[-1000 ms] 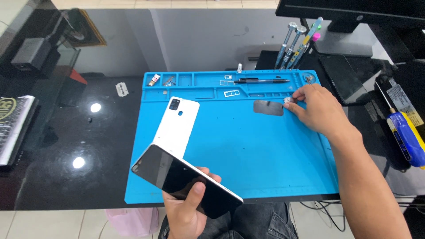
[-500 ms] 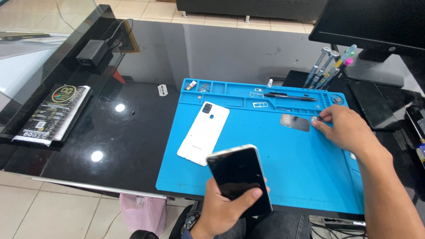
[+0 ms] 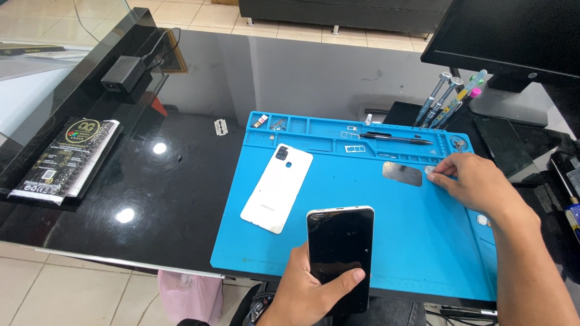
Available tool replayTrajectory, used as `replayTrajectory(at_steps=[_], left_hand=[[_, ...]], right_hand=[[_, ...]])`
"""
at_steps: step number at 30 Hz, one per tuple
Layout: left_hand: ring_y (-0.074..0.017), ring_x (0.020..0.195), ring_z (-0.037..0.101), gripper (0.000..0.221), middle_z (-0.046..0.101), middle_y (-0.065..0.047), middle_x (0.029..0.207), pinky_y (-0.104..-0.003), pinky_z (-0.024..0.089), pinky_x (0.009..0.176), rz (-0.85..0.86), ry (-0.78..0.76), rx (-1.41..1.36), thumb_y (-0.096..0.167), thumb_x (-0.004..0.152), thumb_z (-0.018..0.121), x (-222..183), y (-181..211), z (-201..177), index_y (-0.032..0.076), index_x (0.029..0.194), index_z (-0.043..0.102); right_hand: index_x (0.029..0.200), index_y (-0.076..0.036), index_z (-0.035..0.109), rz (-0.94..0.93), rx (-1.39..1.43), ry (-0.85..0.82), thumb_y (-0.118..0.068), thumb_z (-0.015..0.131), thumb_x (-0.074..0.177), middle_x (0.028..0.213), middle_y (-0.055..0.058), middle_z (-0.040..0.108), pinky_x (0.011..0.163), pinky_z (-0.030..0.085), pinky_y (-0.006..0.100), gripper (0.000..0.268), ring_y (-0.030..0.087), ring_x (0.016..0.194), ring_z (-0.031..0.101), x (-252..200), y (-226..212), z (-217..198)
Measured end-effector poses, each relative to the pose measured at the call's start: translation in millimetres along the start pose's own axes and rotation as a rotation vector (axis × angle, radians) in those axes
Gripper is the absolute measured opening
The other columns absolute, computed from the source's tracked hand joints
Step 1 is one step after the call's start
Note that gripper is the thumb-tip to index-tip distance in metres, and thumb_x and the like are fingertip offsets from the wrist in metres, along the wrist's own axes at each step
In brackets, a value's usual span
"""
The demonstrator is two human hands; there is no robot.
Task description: Removing the mid-frame from a smartphone using a plastic prying tool.
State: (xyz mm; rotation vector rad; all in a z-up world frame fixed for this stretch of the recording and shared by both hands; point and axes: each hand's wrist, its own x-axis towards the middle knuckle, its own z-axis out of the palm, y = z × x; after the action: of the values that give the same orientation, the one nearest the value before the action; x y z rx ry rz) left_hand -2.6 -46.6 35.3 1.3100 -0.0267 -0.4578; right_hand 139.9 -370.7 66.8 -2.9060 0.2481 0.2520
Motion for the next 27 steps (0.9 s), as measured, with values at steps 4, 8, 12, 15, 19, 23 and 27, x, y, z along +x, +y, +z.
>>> replayTrajectory(at_steps=[4,8,12,15,19,23,27], left_hand=[[-0.0199,0.094,0.078,0.042,0.083,-0.007,0.099,-0.036,0.063,0.086,-0.028,0.012,-0.034,0.029,0.078,0.084,1,3,0,0.010,0.115,0.076],[-0.0192,0.097,0.078,0.048,0.083,-0.006,0.104,-0.035,0.064,0.090,-0.049,0.046,-0.029,0.028,0.076,0.085,4,2,1,0.011,0.120,0.075],[-0.0191,0.093,0.079,0.048,0.084,-0.007,0.101,-0.032,0.066,0.086,-0.168,0.116,0.006,0.025,0.072,0.087,3,14,4,0.010,0.117,0.076],[-0.0203,0.102,0.080,0.049,0.084,-0.007,0.108,-0.035,0.065,0.093,-0.065,0.072,-0.026,0.027,0.076,0.084,4,10,1,0.011,0.122,0.074],[-0.0288,0.084,0.082,0.042,0.084,-0.019,0.094,-0.041,0.070,0.079,-0.109,0.039,-0.187,0.015,0.080,0.083,4,12,2,0.001,0.117,0.072],[-0.0412,0.080,0.081,0.047,0.080,-0.027,0.097,-0.054,0.071,0.074,-0.105,0.068,-0.368,0.010,0.078,0.081,7,10,-1,-0.005,0.121,0.067],[-0.0417,0.075,0.079,0.057,0.078,-0.026,0.095,-0.057,0.070,0.071,-0.010,0.052,-0.400,0.018,0.077,0.082,8,2,-6,-0.004,0.126,0.064]], right_hand=[[0.108,-0.016,0.080,-0.041,-0.100,0.003,-0.038,0.069,0.097,0.118,0.006,0.077,0.091,0.055,0.042,0.027,0.026,0.109,0.071,5,13,8],[0.122,-0.013,0.072,-0.022,0.001,0.060,-0.034,0.073,0.094,0.121,0.009,0.076,0.095,0.057,0.043,0.036,0.025,0.115,0.071,-4,7,4],[0.117,-0.018,0.079,-0.047,-0.074,0.068,-0.038,0.072,0.095,0.119,0.007,0.076,0.089,0.060,0.043,0.030,0.025,0.112,0.071,-6,3,0],[0.117,-0.018,0.078,-0.072,-0.132,0.098,-0.040,0.070,0.095,0.114,0.007,0.077,0.088,0.059,0.043,0.032,0.025,0.109,0.072,-5,6,4],[0.125,-0.022,0.073,-0.088,-0.211,0.109,-0.041,0.068,0.096,0.113,0.006,0.076,0.088,0.058,0.046,0.034,0.026,0.111,0.069,-5,4,6],[0.133,-0.014,0.068,-0.138,-0.275,0.111,-0.035,0.054,0.104,0.134,0.016,0.063,0.091,0.060,0.053,0.039,0.037,0.112,0.069,-10,3,13],[0.122,-0.008,0.072,-0.241,-0.401,0.228,-0.036,0.053,0.106,0.120,0.016,0.069,0.076,0.062,0.047,0.037,0.036,0.090,0.074,-8,7,28]])
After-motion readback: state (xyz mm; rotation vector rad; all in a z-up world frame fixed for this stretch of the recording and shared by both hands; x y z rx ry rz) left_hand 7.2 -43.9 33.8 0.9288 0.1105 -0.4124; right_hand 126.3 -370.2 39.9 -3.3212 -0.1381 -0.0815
